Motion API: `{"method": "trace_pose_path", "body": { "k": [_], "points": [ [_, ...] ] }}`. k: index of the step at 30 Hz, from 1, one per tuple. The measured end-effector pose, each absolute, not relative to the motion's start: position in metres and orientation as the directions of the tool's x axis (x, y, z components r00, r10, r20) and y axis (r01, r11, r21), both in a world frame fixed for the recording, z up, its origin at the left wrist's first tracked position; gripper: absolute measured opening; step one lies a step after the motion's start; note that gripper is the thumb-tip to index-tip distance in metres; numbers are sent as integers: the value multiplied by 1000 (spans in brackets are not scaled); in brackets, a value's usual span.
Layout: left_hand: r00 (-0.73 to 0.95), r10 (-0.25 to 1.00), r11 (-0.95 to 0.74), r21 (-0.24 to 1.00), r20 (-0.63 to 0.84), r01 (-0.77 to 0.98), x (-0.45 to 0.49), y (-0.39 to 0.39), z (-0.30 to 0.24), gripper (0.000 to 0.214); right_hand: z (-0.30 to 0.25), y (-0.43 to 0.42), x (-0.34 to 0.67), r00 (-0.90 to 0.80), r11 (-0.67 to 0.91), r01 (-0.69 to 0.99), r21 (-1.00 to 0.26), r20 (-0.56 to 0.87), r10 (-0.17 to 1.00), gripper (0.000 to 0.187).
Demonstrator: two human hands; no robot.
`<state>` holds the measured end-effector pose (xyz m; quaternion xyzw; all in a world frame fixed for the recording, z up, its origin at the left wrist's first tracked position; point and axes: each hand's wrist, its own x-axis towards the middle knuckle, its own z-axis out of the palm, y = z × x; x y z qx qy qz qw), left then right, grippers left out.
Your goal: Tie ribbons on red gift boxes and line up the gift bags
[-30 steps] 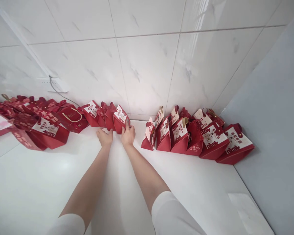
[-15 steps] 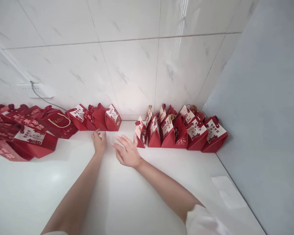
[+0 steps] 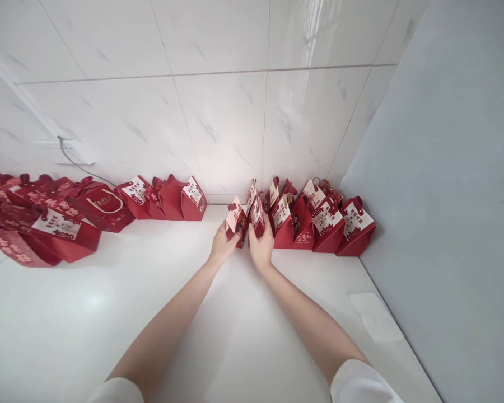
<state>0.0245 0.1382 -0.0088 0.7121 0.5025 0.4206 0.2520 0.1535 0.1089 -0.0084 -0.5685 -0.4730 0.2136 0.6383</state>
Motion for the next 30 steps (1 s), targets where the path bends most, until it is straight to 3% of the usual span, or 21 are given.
{"method": "trace_pose_path", "body": {
  "k": [5,8,12,15,20,26,30],
  "points": [
    [201,887,-461,767,415,446,4,95,-10,69,-13,69,131,220,411,268,-871,471,854,60],
    [166,885,-459,757,435,465,-18,103,-13,70,-20,78,117,161,432,238,-870,474,866,64],
    [-46,887,-365,760,459,537,-43,154,-30,72,-43,132,96,146,379,232,-896,417,897,76],
    [-262,825,-233,724,500,649,-51,187,-41,84,-58,177,81,53,370,321,-872,406,912,69],
    [-389,859,157,550,334,820,-43,209,-44,88,-58,230,67,123,336,379,-862,407,905,61],
    [-368,896,222,465,250,857,-33,221,-48,98,-53,248,67,174,290,468,-835,409,896,57],
    [-383,893,258,427,238,867,-32,222,-47,106,-44,217,76,196,325,525,-787,483,853,52]
  ]
}}
